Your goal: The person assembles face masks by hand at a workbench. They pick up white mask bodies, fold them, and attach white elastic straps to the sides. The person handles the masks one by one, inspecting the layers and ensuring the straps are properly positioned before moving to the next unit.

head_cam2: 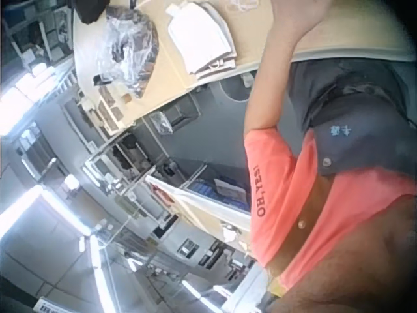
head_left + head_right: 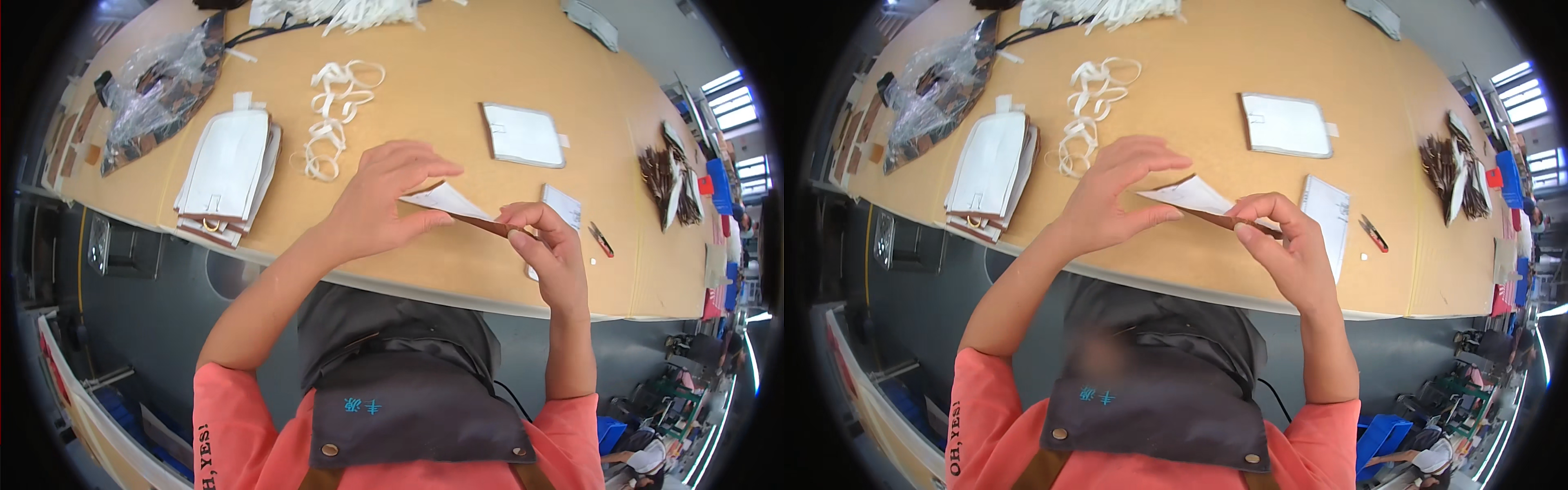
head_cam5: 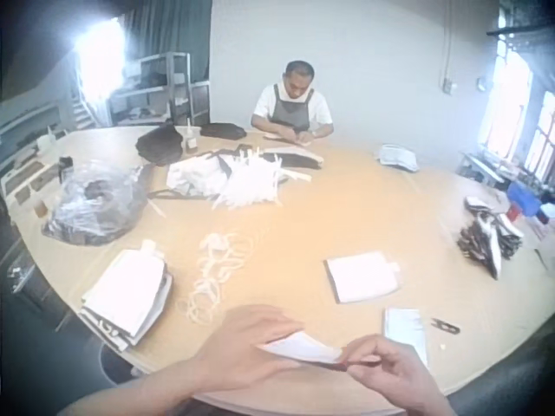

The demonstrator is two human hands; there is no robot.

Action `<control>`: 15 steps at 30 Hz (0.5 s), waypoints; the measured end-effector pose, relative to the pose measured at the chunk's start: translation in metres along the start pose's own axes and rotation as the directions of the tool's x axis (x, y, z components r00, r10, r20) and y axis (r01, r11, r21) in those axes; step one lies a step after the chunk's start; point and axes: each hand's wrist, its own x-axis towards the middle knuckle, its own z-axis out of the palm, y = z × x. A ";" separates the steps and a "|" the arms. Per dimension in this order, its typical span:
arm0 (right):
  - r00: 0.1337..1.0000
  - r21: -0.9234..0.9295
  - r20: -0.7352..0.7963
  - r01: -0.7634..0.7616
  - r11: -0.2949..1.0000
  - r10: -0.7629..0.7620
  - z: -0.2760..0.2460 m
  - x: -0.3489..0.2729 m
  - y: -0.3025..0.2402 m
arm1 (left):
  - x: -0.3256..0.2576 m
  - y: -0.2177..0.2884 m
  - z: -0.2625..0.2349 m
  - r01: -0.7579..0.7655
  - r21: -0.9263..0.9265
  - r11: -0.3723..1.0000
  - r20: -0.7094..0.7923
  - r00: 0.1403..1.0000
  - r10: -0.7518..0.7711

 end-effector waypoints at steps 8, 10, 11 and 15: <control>0.997 0.168 0.071 -0.049 0.985 0.037 -0.048 0.032 0.006 | 0.035 0.005 0.019 0.462 -0.299 0.835 0.268 0.880 -0.392; 0.999 0.216 0.003 0.032 0.976 -0.033 -0.056 0.045 0.013 | 0.037 0.005 0.017 0.575 -0.493 0.654 0.263 0.814 -0.517; 0.993 0.266 -0.090 0.101 0.959 -0.080 -0.064 0.052 0.020 | 0.037 0.005 0.015 0.604 -0.583 0.544 0.266 0.774 -0.575; 0.998 0.510 -0.058 0.045 0.859 -0.018 -0.055 0.062 0.048 | 0.042 0.004 0.008 0.515 -0.813 0.272 0.248 0.729 -0.638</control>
